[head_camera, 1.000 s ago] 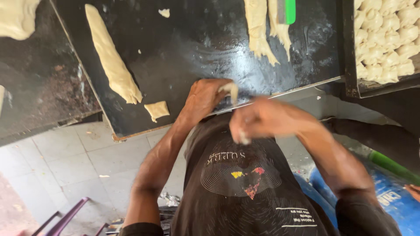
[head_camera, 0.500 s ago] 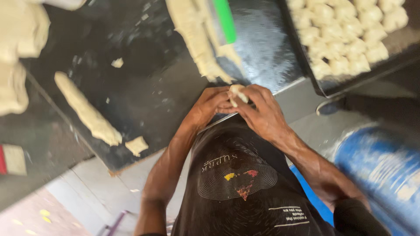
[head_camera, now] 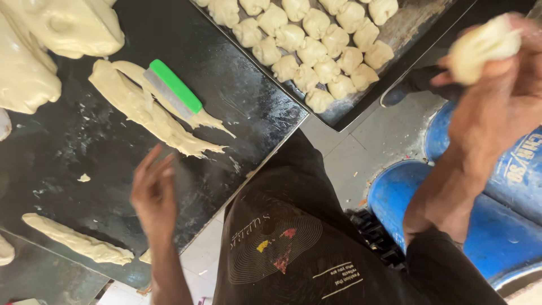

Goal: The person shapes pieces of dough by hand on a dark work surface, stretching strips and folding small portions into rounded shapes before placing them onto a metal tray.

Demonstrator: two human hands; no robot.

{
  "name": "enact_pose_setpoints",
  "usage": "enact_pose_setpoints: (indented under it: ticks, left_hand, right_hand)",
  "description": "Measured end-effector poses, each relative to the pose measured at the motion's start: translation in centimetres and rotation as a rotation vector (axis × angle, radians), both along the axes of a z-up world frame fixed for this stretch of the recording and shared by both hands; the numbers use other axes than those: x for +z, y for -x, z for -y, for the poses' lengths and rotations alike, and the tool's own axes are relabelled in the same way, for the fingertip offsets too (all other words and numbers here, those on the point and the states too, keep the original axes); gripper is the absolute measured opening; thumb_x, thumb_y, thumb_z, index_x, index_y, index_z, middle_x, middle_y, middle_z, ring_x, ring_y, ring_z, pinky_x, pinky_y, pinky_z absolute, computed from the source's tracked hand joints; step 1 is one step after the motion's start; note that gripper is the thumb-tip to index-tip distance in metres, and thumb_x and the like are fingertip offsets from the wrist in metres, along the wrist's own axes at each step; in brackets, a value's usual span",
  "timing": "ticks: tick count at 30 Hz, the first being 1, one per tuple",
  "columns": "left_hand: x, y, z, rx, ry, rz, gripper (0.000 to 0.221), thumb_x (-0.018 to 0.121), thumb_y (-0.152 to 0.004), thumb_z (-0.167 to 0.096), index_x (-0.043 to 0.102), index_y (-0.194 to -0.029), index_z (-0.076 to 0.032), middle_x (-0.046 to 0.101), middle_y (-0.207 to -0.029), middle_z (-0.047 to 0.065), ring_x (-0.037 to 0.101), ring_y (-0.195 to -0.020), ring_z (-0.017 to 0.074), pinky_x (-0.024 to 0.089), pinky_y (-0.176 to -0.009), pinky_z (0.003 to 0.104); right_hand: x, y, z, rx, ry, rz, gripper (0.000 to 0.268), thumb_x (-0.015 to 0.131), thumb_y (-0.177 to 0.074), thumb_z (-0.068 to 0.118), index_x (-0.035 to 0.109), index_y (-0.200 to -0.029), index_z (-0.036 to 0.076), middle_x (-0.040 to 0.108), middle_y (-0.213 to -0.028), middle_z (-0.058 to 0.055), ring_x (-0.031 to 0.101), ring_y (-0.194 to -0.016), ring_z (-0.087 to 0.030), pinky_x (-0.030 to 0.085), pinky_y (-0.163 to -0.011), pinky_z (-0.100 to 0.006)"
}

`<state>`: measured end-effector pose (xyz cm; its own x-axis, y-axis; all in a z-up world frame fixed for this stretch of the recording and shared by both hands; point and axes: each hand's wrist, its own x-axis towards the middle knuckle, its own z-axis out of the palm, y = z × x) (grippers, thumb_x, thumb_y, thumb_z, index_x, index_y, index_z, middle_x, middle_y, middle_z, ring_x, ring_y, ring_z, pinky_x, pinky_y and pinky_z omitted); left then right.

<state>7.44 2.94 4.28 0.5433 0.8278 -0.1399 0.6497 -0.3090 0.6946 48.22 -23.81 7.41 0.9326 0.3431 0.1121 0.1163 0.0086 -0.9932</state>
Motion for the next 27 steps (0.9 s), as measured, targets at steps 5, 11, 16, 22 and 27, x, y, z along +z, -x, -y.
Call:
enact_pose_setpoints:
  ticks: [5, 11, 16, 22, 27]
  left_hand:
    - [-2.6, 15.4, 2.9, 0.165, -0.312, -0.321, 0.017, 0.066, -0.111, -0.007, 0.074, -0.126, -0.005, 0.065, -0.139, 0.014, 0.059, -0.137, 0.0329, 0.052, -0.108, 0.042]
    - [-4.7, 27.3, 12.0, 0.243, -0.278, -0.360, 0.051, 0.082, -0.081, -0.007, 0.068, -0.130, -0.001, 0.059, -0.139, 0.020, 0.052, -0.133, 0.0377, 0.047, -0.107, 0.052]
    - [-7.2, 26.8, 11.0, 0.541, -0.293, -0.241, 0.023, 0.073, -0.097, 0.002, 0.071, -0.120, -0.002, 0.062, -0.122, 0.018, 0.063, -0.115, 0.0343, 0.052, -0.102, 0.045]
    - [-4.2, 27.4, 9.8, 1.023, -0.023, 0.255, 0.016, 0.061, -0.112, -0.007, 0.068, -0.120, 0.005, 0.066, -0.108, 0.014, 0.058, -0.095, 0.0206, 0.047, -0.087, 0.036]
    - [-5.5, 24.5, 9.6, 0.711, 0.594, 1.091, 0.040, 0.051, -0.088, 0.006, 0.051, -0.127, 0.016, 0.061, -0.142, 0.018, 0.066, -0.122, 0.0265, 0.056, -0.103, 0.037]
  right_hand:
    - [-6.7, -1.5, -1.0, -0.068, 1.049, 0.990, 0.056, 0.066, -0.105, 0.038, 0.058, -0.135, -0.008, 0.063, -0.131, -0.024, 0.064, -0.119, -0.036, 0.054, -0.098, -0.045]
    - [-6.2, 2.1, -1.1, 0.053, 0.650, 0.714, 0.026, 0.057, -0.117, 0.008, 0.062, -0.137, -0.007, 0.065, -0.131, -0.024, 0.063, -0.124, -0.039, 0.051, -0.110, -0.045]
    - [-7.0, 13.0, -9.6, 0.518, 0.425, 0.618, 0.015, 0.066, -0.116, 0.011, 0.068, -0.124, -0.001, 0.069, -0.122, -0.018, 0.070, -0.110, -0.030, 0.057, -0.098, -0.041]
    - [-11.2, 25.9, -16.3, 0.971, 0.211, 0.928, 0.024, 0.075, -0.088, -0.002, 0.069, -0.111, 0.000, 0.068, -0.118, -0.015, 0.065, -0.113, -0.036, 0.056, -0.096, -0.043]
    - [-13.2, 27.1, -20.1, 1.015, 0.205, 0.949, 0.020, 0.079, -0.093, -0.005, 0.066, -0.107, 0.000, 0.068, -0.113, -0.013, 0.066, -0.109, -0.033, 0.057, -0.094, -0.043]
